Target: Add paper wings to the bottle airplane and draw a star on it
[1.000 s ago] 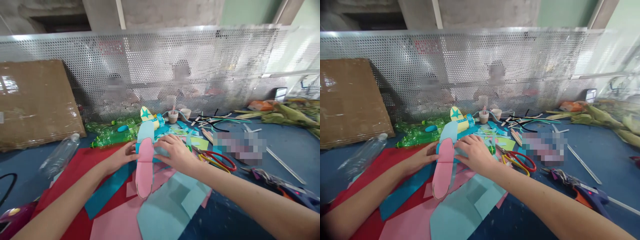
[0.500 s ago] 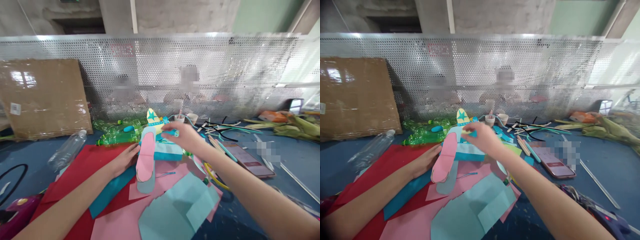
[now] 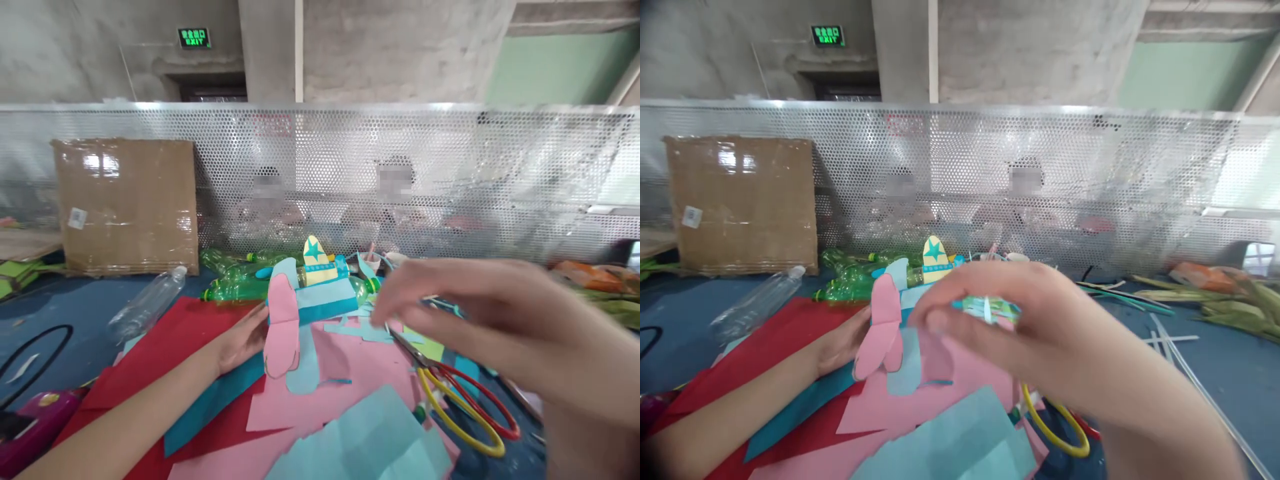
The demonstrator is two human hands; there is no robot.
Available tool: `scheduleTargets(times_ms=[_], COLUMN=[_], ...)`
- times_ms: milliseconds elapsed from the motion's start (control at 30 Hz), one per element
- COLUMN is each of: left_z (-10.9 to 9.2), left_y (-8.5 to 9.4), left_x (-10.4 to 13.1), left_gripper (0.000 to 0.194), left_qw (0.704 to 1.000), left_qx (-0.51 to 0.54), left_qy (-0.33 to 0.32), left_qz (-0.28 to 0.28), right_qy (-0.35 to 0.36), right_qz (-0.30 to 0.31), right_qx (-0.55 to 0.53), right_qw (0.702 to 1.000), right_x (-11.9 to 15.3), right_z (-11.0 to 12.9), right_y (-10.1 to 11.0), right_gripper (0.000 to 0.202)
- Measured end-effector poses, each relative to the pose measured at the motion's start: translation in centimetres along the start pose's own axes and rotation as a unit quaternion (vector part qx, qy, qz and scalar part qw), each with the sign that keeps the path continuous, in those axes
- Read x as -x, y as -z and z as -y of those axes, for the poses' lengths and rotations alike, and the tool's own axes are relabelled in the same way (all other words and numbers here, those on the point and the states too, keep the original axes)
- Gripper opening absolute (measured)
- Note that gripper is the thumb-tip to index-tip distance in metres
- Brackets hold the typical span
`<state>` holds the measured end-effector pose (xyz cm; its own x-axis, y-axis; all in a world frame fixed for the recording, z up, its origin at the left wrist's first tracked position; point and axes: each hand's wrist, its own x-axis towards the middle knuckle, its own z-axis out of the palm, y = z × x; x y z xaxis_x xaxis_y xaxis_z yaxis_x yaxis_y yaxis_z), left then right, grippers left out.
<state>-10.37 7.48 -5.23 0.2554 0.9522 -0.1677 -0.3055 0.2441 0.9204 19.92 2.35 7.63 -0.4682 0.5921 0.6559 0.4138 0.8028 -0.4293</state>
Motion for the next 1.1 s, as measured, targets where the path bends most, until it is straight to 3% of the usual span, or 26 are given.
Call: scheduleTargets(times_ms=[100, 200, 300, 633, 700, 733, 767, 833, 867, 900, 1000, 1100], left_z=[-0.2, -0.7, -1.1, -0.5, 0.0, 0.2, 0.3, 0.3, 0.1, -0.2, -1.2, -2.2], left_y=[-0.4, -1.0, -1.4, -1.3, -1.1, -1.1, -1.1, -1.2, -1.4, -1.5, -1.8, -2.0], left_x=[0.3, 0.7, 0.8, -0.1, -0.6, -0.9, -1.0, -1.1, -1.0, -0.8, -0.2, 0.2], left_gripper=[0.043, 0.04, 0.039, 0.042, 0.04, 0.039, 0.039, 0.038, 0.036, 0.033, 0.024, 0.016], left_qw=[0.999, 0.999, 0.999, 0.994, 0.993, 0.992, 0.99, 0.983, 0.981, 0.981, 0.988, 0.99], left_qx=[-0.008, -0.016, -0.023, -0.095, -0.107, -0.113, -0.122, -0.154, -0.165, -0.167, -0.132, -0.056], left_qy=[-0.004, -0.005, -0.019, -0.011, 0.0, 0.004, 0.007, 0.002, -0.004, -0.01, -0.001, 0.005], left_qz=[-0.037, -0.04, -0.024, -0.048, -0.056, -0.063, -0.073, -0.099, -0.1, -0.095, -0.083, -0.129], right_qy=[-0.06, -0.034, -0.021, -0.032, -0.064, -0.094, -0.121, -0.145, -0.143, -0.138, -0.077, -0.063], right_qz=[0.011, 0.092, 0.125, 0.117, 0.121, 0.156, 0.221, 0.396, 0.459, 0.479, 0.446, 0.453], right_qx=[0.079, 0.081, 0.094, 0.109, 0.113, 0.113, 0.1, 0.022, -0.01, -0.016, 0.049, 0.148], right_qw=[0.995, 0.992, 0.987, 0.987, 0.984, 0.977, 0.963, 0.907, 0.877, 0.867, 0.89, 0.877], right_x=[-1.9, -2.9, -2.9, -2.6, -2.4, -2.2, -2.0, -1.6, -1.4, -1.1, 0.0, 1.1], right_z=[-2.6, -5.7, -7.6, -9.1, -8.8, -8.3, -7.7, -6.0, -5.0, -4.1, -2.0, -1.0], right_y=[-2.2, -4.7, -6.1, -5.9, -4.8, -4.2, -3.6, -2.8, -2.9, -3.3, -6.4, -10.0], right_gripper=[0.012, 0.027, 0.027, 0.026, 0.023, 0.016, 0.012, 0.01, 0.022, 0.031, 0.043, 0.05])
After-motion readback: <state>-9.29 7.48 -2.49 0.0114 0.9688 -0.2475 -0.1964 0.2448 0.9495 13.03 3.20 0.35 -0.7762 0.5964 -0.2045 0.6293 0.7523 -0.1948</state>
